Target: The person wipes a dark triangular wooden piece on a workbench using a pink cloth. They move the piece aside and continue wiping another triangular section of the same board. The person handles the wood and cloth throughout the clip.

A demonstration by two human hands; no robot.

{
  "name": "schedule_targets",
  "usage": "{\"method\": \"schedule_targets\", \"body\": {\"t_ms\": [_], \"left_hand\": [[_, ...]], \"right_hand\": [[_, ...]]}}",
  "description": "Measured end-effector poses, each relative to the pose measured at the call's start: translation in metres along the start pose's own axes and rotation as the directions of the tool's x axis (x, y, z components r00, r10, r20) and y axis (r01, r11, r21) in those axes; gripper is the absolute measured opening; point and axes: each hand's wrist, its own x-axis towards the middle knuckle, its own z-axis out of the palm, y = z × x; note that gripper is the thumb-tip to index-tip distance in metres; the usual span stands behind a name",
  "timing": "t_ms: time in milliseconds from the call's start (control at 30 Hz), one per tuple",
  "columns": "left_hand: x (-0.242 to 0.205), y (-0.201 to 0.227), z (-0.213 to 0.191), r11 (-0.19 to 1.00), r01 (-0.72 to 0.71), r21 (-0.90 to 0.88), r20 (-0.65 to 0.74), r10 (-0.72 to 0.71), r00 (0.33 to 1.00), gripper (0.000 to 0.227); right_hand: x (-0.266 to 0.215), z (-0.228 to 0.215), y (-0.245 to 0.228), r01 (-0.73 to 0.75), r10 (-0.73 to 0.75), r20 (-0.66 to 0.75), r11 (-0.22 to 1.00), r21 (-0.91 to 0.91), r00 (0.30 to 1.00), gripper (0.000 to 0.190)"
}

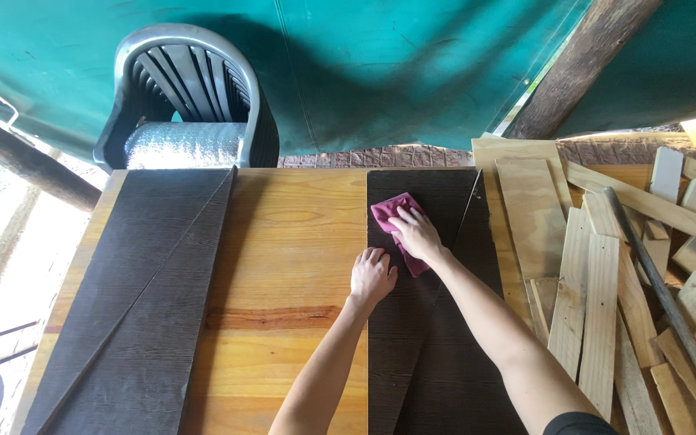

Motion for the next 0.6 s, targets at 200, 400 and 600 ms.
{"method": "schedule_targets", "body": {"t_ms": [200, 400, 600], "left_hand": [[0.028, 0.005, -0.011, 0.998, -0.028, 0.053, -0.092, 0.033, 0.995, 0.027], [0.058, 0.013, -0.026, 0.996, 0.001, 0.090, -0.093, 0.008, 0.996, 0.040], [0.080, 0.001, -0.016, 0.997, 0.045, 0.067, -0.011, -0.044, 0.999, 0.062]], "right_hand": [[0.021, 0.006, -0.006, -0.023, 0.021, -0.029, 0.998, -0.063, 0.999, 0.047], [-0.018, -0.001, 0.004, 0.034, -0.048, -0.086, 0.986, -0.161, 0.995, 0.048], [-0.034, -0.022, 0.030, -0.114, 0.089, -0.177, 0.984, -0.135, 0.980, 0.048]]}}
